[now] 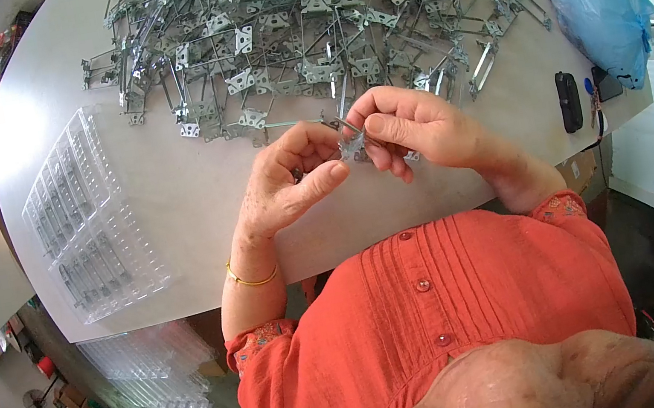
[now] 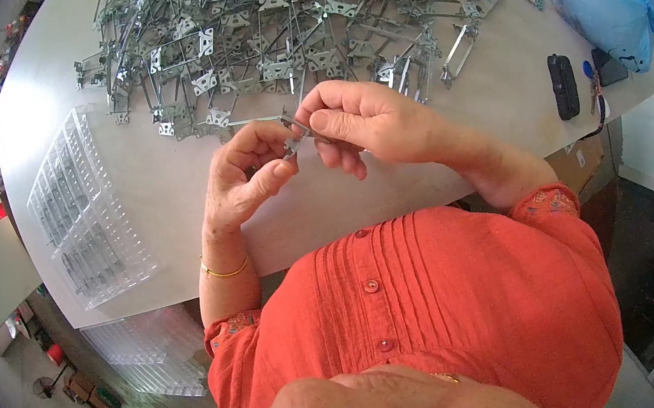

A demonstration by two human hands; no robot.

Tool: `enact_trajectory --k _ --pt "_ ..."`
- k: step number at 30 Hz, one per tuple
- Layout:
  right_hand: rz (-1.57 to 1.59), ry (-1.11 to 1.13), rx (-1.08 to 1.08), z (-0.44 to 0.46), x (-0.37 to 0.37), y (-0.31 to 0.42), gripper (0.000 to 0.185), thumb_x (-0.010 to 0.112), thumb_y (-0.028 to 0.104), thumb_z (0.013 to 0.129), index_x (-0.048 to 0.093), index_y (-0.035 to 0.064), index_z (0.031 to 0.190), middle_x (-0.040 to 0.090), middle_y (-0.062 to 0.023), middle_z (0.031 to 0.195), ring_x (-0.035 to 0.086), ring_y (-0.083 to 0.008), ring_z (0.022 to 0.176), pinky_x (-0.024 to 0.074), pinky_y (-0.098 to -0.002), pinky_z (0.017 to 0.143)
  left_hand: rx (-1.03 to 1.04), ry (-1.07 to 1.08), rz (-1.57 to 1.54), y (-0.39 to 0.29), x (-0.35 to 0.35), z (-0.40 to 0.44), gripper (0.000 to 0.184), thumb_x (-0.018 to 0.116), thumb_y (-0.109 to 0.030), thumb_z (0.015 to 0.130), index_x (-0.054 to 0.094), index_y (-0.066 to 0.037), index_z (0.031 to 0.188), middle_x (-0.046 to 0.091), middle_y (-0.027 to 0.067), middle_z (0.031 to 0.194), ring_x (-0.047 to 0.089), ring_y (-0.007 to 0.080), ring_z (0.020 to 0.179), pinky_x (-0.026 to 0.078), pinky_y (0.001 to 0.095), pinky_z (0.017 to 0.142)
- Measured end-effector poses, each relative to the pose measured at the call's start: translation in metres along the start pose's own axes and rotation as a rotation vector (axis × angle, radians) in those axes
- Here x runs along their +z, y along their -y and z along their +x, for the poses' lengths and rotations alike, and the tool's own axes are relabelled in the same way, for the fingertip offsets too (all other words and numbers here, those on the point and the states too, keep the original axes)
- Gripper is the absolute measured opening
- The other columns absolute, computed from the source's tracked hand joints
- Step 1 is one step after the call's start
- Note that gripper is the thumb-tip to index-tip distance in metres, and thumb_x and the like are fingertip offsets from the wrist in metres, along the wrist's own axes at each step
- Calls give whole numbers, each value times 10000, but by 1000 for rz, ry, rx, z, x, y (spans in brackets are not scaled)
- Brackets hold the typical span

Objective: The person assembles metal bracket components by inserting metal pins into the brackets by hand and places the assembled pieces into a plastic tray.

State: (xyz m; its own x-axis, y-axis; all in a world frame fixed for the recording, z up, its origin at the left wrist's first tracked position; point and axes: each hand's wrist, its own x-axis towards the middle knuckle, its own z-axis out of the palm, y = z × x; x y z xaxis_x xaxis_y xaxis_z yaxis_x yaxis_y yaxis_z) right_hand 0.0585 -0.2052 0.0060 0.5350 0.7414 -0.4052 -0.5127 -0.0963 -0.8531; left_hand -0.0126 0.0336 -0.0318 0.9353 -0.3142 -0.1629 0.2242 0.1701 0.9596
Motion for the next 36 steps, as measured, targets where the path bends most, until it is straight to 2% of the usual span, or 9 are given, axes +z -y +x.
enact_trajectory --k 7,10,13,15,19,22,23,29,36 --pt "-166 -59 38 0 4 -1 174 533 212 1078 580 45 1066 637 -13 755 595 -83 627 489 -245 547 -92 162 159 -10 2 -2 432 822 -318 880 669 -2 1132 632 1 888 547 58 769 429 220 657" --pt "-358 -181 -224 0 2 -10 152 550 204 1073 571 54 1064 634 0 744 580 -62 623 471 -232 541 -105 206 86 -11 2 -3 419 816 -307 889 662 -1 1131 636 6 872 555 62 765 439 227 650" --pt "-217 -303 -232 0 4 -4 139 557 196 1070 562 57 1062 625 9 751 550 -42 621 449 -218 539 -91 178 -48 -5 1 -2 375 792 -281 920 650 -6 1131 651 14 863 565 71 730 451 232 619" --pt "-165 -269 -190 -2 2 2 128 565 183 1064 564 56 1083 621 14 758 537 -35 622 441 -213 539 -135 70 -150 -8 -3 -2 348 761 -280 947 644 -8 1130 647 26 838 537 72 658 413 222 556" --pt "-149 -161 -159 -4 5 0 123 590 160 1048 582 56 1112 611 19 767 516 -30 620 425 -207 537 -35 -37 -303 -4 -6 0 338 697 -278 990 616 20 1127 653 73 815 476 77 562 341 223 490" --pt "-161 -108 -128 -6 11 -1 130 604 158 1041 600 57 1121 608 20 769 513 -30 618 421 -207 534 -30 -47 -294 -5 -4 1 332 694 -269 990 615 22 1130 654 66 817 481 72 569 342 219 495" --pt "-170 -52 -83 -8 9 2 146 568 155 1062 591 42 1153 583 10 830 521 -40 672 430 -206 559 -35 -48 -283 -5 -3 1 328 691 -266 991 616 20 1131 654 65 818 482 71 570 342 218 496" --pt "-123 -91 -107 -6 10 -1 140 592 179 1047 602 53 1107 603 21 765 523 -34 617 435 -209 535 -50 -53 -250 -5 -4 1 313 684 -253 995 617 19 1134 657 58 824 486 64 576 345 215 500" --pt "-131 -61 -71 -6 12 -1 142 579 174 1053 600 43 1105 600 11 778 528 -41 619 438 -217 530 -45 -36 -224 0 -4 2 295 691 -231 998 617 14 1146 654 41 830 493 54 593 362 214 508"
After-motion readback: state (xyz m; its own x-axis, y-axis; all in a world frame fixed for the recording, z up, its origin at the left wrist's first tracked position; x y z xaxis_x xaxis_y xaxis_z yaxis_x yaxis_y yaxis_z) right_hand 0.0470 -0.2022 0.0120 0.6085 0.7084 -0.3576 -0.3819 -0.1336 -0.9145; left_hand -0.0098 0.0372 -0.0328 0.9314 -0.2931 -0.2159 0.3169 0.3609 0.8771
